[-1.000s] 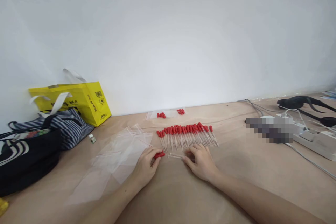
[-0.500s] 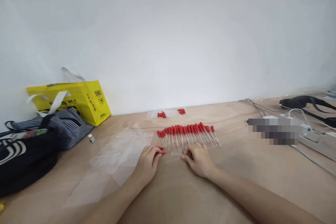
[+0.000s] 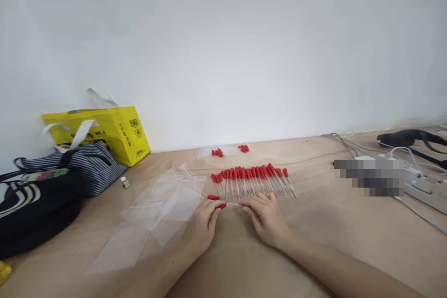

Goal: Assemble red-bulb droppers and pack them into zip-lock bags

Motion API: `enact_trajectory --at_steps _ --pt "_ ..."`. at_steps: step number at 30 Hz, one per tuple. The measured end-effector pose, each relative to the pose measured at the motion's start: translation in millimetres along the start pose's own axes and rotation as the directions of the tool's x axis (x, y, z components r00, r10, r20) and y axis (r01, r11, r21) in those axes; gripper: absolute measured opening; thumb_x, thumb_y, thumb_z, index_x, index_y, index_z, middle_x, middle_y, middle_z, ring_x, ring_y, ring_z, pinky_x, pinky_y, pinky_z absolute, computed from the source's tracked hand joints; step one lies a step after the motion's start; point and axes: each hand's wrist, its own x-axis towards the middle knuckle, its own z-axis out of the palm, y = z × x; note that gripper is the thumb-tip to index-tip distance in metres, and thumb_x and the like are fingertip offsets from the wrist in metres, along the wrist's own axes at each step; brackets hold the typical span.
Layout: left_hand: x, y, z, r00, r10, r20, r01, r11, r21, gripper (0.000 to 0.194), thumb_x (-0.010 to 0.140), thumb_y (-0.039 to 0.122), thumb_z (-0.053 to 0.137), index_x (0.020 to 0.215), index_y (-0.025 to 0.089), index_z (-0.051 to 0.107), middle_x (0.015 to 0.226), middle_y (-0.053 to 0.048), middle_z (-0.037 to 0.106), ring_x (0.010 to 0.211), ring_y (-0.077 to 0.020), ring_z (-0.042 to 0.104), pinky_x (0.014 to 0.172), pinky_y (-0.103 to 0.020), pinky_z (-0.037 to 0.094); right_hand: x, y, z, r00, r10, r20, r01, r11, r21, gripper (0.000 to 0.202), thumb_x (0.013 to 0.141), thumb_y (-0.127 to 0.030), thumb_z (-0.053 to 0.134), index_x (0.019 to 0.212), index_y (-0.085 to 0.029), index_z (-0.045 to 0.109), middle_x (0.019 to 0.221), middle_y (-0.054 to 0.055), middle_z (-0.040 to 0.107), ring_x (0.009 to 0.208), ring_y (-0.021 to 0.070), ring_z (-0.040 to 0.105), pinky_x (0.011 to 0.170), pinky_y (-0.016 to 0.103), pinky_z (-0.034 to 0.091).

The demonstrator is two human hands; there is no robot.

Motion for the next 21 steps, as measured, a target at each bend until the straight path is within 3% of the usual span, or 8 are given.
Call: enact_trajectory --at_steps 8,13,21 --pt "-1 7 4.0 0.998 -0.031 -0.046 0.029 0.998 -0.05 0.017 0.083 0.026 0.041 0.081 0.019 0.056 0.077 -0.002 0.06 0.074 -0.0169 0.056 0.067 -0.029 0.045 -1 -6 0 0.999 -0.045 0.023 0.043 0.997 0.069 0.024 0.085 -0.016 0.036 0.092 -0.023 0.058 0.079 0.001 0.063 0.071 0.0131 0.051 0.065 0.028 0.021" --pt "-2 10 4.8 0.997 -0.057 -0.06 0.054 0.997 -0.062 0.02 0.084 0.029 0.04 0.076 0.018 0.055 0.07 -0.001 0.06 0.066 -0.0153 0.056 0.062 -0.026 0.044 -2 -7 0 0.994 -0.099 0.053 0.095 0.994 0.058 0.025 0.083 -0.014 0.035 0.087 -0.021 0.058 0.07 0.001 0.061 0.059 0.011 0.046 0.063 0.027 0.019" --pt "-6 10 4.3 0.996 0.085 -0.025 -0.083 0.995 0.059 0.018 0.084 0.025 0.042 0.073 0.019 0.055 0.066 0.0 0.06 0.065 -0.015 0.055 0.062 -0.027 0.042 2 6 -8 0.958 -0.23 0.169 0.253 0.959 -0.127 0.025 0.072 -0.008 0.04 0.082 -0.02 0.059 0.065 0.001 0.058 0.054 0.0099 0.041 0.062 0.028 0.017"
